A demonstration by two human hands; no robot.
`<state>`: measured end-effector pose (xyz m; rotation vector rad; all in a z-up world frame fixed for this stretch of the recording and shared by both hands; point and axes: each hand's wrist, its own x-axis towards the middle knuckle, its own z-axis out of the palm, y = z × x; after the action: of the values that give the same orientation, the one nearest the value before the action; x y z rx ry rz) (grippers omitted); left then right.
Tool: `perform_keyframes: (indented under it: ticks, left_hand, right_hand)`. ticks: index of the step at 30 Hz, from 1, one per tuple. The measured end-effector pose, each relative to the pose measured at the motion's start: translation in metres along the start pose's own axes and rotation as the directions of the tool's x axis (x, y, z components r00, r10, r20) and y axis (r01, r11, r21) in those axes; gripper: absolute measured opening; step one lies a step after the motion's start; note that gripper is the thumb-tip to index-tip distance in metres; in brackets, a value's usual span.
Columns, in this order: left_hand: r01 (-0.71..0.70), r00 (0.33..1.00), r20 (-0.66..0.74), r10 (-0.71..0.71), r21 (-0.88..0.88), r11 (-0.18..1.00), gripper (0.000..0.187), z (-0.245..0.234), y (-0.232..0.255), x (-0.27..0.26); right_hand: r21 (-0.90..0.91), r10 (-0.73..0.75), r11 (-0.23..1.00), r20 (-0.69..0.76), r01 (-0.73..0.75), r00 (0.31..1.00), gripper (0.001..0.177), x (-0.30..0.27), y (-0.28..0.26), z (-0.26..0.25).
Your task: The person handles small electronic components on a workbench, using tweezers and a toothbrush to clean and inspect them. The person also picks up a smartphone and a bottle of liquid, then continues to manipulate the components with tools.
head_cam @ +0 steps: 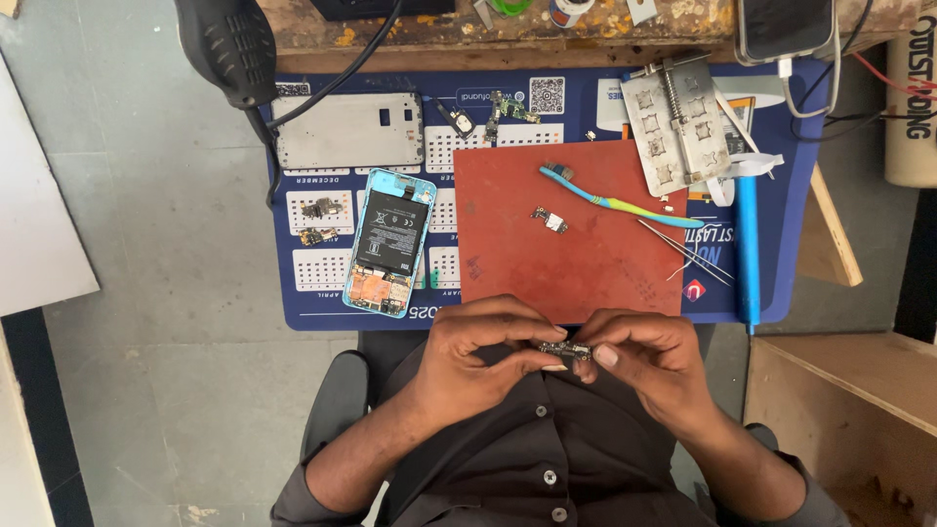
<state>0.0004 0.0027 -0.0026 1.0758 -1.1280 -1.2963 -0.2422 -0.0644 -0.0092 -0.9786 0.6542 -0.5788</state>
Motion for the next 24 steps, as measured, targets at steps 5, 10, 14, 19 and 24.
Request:
perform_keyframes:
  ticks: [5, 10, 14, 19, 24]
  left_hand:
    - [-0.033, 0.999, 0.006, 0.033, 0.021, 0.999, 0.025, 0.000, 0.003, 0.001]
    - [-0.079, 0.996, -0.020, 0.082, 0.097, 0.992, 0.027, -0.001, 0.006, 0.002]
    - [-0.006, 0.998, -0.062, 0.015, 0.149, 0.989, 0.024, -0.002, 0.001, 0.000]
    - [0.110, 0.973, -0.224, -0.056, 0.235, 0.966, 0.016, -0.026, -0.010, -0.013]
    - [0.320, 0.765, -0.644, -0.028, 0.341, 0.884, 0.018, -0.095, -0.032, -0.042]
  right_hand:
    - [-0.035, -0.019, 0.999, 0.013, 0.020, 1.000, 0.015, 0.000, -0.004, 0.003]
    - [-0.186, -0.027, 0.982, -0.024, 0.023, 0.999, 0.014, -0.001, -0.007, 0.005]
    - [-0.619, -0.099, 0.783, -0.036, 0.056, 0.994, 0.018, 0.013, -0.010, 0.006]
    - [-0.765, -0.087, 0.644, -0.077, -0.003, 0.993, 0.026, 0.025, -0.008, 0.011]
    - [-0.799, -0.055, 0.600, -0.081, -0.032, 0.995, 0.027, 0.034, 0.001, 0.012]
